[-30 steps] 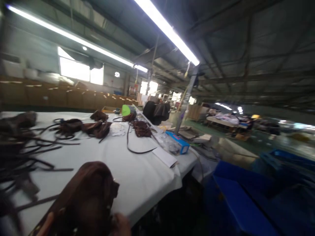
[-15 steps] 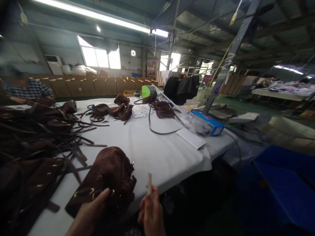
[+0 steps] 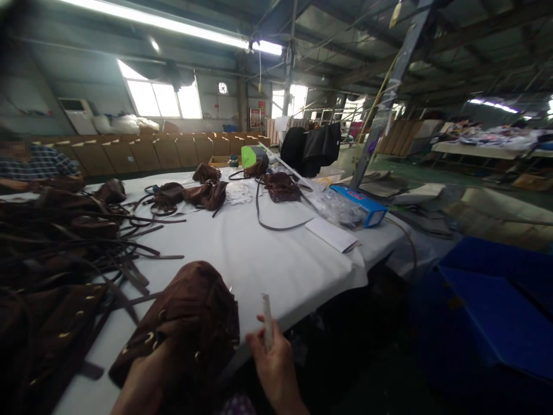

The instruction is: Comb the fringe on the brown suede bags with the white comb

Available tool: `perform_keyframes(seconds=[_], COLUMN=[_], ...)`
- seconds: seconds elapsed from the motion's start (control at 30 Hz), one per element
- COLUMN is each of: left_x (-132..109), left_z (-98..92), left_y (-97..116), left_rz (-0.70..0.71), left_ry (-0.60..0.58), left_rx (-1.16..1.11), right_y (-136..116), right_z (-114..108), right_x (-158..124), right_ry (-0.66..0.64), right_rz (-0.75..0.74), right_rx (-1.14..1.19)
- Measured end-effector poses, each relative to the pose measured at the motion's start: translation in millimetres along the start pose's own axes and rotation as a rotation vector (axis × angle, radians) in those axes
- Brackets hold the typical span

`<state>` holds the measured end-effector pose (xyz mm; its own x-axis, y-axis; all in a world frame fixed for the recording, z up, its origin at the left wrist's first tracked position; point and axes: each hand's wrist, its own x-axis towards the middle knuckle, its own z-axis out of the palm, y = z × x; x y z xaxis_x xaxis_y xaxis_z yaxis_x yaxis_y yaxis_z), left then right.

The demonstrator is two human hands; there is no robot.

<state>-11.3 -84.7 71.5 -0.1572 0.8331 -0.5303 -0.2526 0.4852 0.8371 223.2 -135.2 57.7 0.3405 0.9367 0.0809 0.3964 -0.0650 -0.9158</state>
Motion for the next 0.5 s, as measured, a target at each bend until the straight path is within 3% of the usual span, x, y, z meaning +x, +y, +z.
perform_keyframes(seconds=[0.1,0.17,0.3,0.37,0.43,0.5], left_x=[-8.8,-15.9,-25.1,-26.4,-26.5,-26.9], left_z=[6.4,9.2,11.1,10.6,10.0,10.2], left_y=[5.1,9.6,13.3,12.1,10.5,10.4], left_rz=[-0.113,-0.094,0.070,0.025,-0.075,-0.125], left_ry=[-0.045,-0.062,0.057,0.053,0.026,0.010], left_rx=[0.148,0.179,0.059,-0.022,-0.134,-0.240], right_y=[-34.2,-45.7,-43.3,-39.2,-36.7,-34.8], right_z=[15.6,26.9,36.0,35.5,35.8,39.7], right_x=[-9.4,-9.7,-6.5,-10.5,-19.2,-29.1], right_ry=[-0.077,-0.083,-0.139,-0.175,-0.171,-0.201], right_rz=[-0.274,-0.314,-0.005,0.036,-0.105,-0.385], right_rx=[-0.005,0.026,0.276,0.332,0.269,0.135])
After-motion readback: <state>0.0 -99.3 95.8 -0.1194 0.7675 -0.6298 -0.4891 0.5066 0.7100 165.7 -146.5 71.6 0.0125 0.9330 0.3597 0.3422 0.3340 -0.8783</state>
